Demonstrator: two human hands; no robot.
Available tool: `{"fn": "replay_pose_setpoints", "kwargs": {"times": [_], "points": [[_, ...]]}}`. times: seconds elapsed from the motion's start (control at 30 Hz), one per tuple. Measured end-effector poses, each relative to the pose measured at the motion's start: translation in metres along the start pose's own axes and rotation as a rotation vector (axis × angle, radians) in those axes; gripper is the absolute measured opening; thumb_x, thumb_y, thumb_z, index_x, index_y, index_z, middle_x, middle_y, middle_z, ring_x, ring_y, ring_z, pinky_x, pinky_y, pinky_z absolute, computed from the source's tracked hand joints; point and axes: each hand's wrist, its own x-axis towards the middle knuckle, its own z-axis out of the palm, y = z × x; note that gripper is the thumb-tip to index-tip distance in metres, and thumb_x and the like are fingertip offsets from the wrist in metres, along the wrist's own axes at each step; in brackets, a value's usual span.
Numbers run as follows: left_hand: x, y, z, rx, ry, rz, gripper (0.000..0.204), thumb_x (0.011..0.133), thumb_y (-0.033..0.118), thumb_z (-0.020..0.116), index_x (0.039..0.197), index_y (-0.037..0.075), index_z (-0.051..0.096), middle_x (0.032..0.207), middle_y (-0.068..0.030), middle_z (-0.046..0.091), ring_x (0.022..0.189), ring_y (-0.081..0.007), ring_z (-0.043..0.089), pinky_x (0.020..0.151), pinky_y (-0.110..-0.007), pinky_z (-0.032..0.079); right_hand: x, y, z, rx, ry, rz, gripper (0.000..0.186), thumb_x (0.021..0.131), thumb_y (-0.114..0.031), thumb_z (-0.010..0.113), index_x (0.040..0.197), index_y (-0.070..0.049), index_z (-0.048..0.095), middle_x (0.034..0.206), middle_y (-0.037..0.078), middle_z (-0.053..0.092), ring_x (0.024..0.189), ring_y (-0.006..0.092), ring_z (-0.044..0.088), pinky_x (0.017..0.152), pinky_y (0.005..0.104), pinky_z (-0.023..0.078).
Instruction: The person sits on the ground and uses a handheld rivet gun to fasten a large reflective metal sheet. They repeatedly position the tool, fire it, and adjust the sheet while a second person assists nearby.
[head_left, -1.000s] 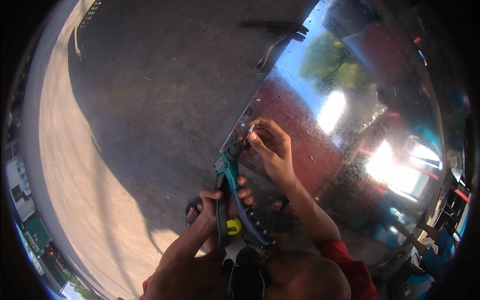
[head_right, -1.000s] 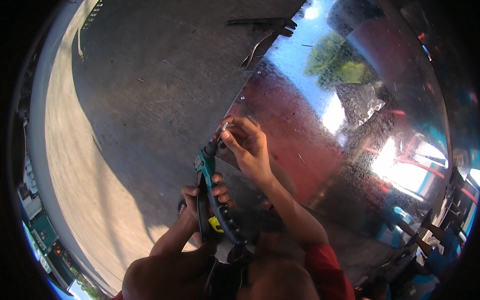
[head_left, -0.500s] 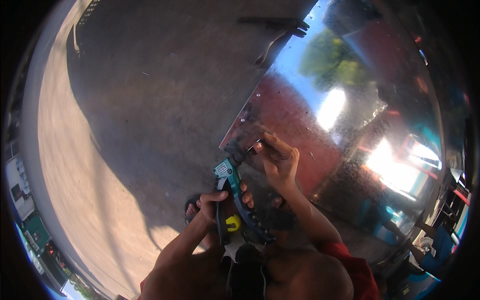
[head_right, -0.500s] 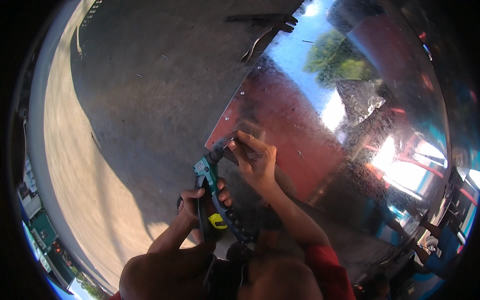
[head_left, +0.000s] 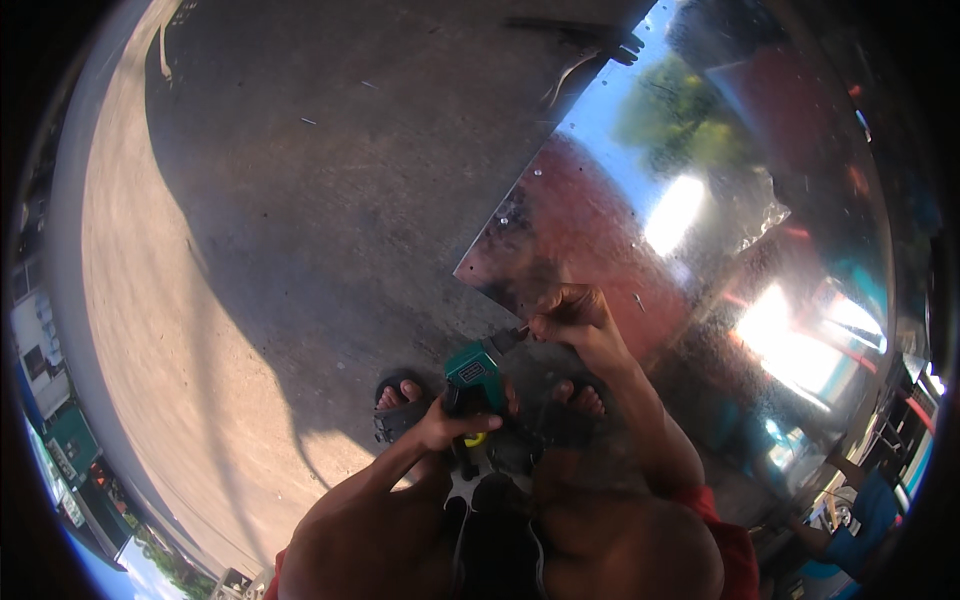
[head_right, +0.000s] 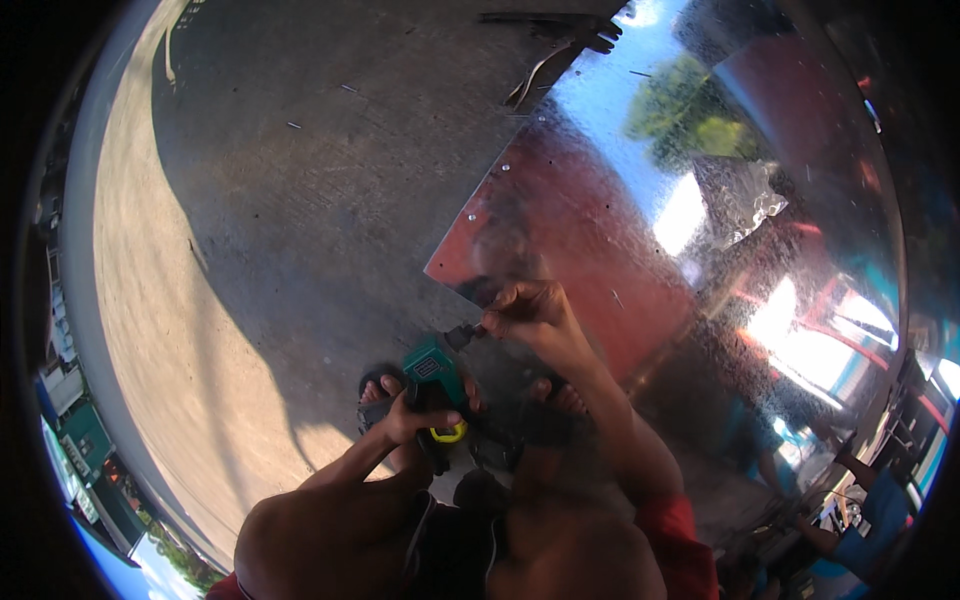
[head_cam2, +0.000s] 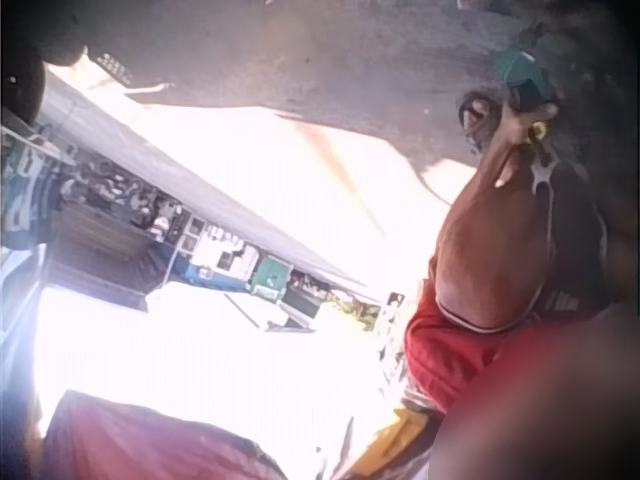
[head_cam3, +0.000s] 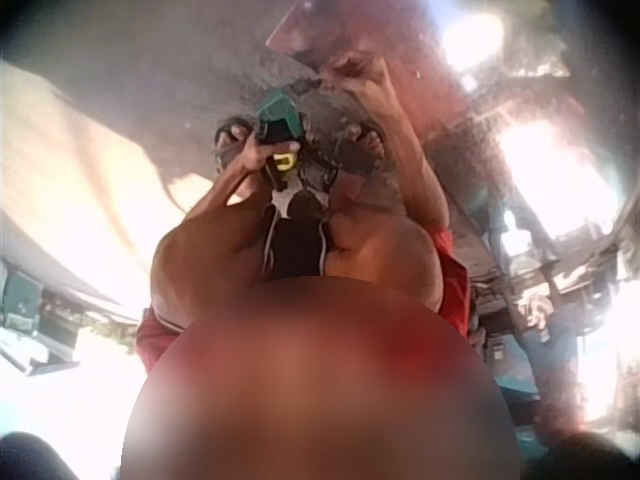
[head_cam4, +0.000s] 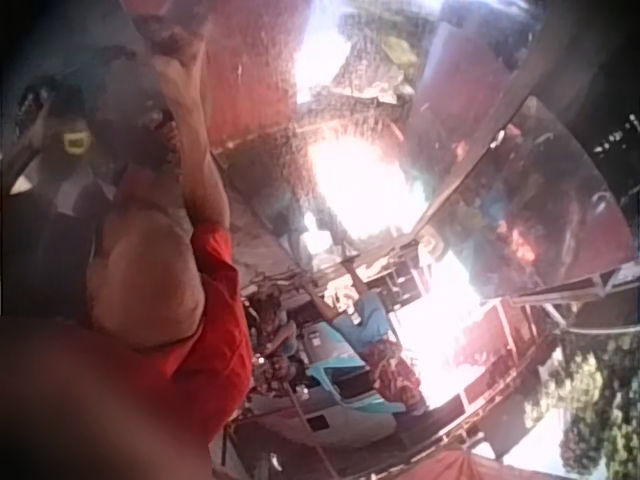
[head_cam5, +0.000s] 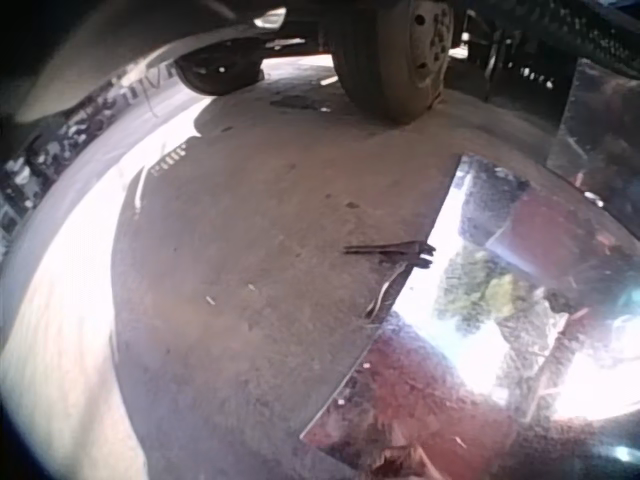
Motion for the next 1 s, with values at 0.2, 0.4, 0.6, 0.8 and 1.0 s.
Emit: {"fn": "replay_pose_setpoints", "kwargs": {"times": [0.2, 0.4, 0.6, 0.8, 1.0], "points": [[-0.003, -0.003, -0.008, 0.04, -0.067, -0.006, 0.056, 0.073, 0.005, 0.072, 0.125, 0.0, 0.052, 0.117, -0.0129, 0.06, 0.122, -0.0282, 0.054, 0.107, -0.042, 0.037, 0.011, -0.006, 0.012, -0.183, -0.284, 0.126, 0.01, 0.089, -0.006, 0.072, 0.094, 0.001, 0.067, 0.081, 0.005, 0.068, 0.077, 0.0104, 0.064, 0.072, 0.0253, 0.051], [0.005, 0.003, -0.012, -0.442, 0.087, 0.045, 0.06, 0.065, 0.011, 0.068, 0.122, 0.003, 0.049, 0.113, -0.0117, 0.056, 0.118, -0.032, 0.054, 0.103, -0.044, 0.038, 0.003, 0.016, 0.021, -0.217, -0.004, 0.073, 0.029, 0.098, -0.021, 0.065, 0.114, 0.004, 0.064, 0.097, 0.007, 0.068, 0.091, 0.0135, 0.064, 0.083, 0.0295, 0.051], [0.01, -0.001, -0.019, -0.402, 0.249, 0.058, 0.042, 0.087, 0.006, 0.059, 0.128, 0.001, 0.049, 0.119, -0.0075, 0.057, 0.11, -0.0172, 0.056, 0.099, -0.031, 0.041, -0.029, 0.038, 0.02, -0.41, -0.006, 0.23, 0.031, 0.094, -0.02, 0.069, 0.113, 0.004, 0.065, 0.093, 0.006, 0.068, 0.09, 0.0119, 0.066, 0.08, 0.0277, 0.051], [0.023, -0.001, -0.018, -0.242, 0.324, -0.021, 0.042, 0.084, 0.018, 0.058, 0.125, 0.01, 0.05, 0.121, -0.0037, 0.055, 0.117, -0.0157, 0.05, 0.097, -0.033, 0.036, -0.03, 0.044, 0.017, -0.508, 0.023, 0.226, 0.028, 0.093, -0.018, 0.07, 0.113, 0.001, 0.065, 0.099, 0.008, 0.071, 0.093, 0.0125, 0.067, 0.081, 0.0278, 0.051], [0.033, 0.017, -0.005, -0.305, 0.557, -0.145, 0.026, 0.088, 0.019, 0.063, 0.113, 0.01, 0.064, 0.105, 0.0017, 0.064, 0.1, -0.0094, 0.057, 0.088, -0.029, 0.041, -0.029, 0.039, 0.023, -0.486, 0.029, 0.121, 0.03, 0.093, -0.015, 0.069, 0.118, 0.001, 0.063, 0.105, 0.009, 0.07, 0.096, 0.0143, 0.068, 0.082, 0.0286, 0.052]]}}
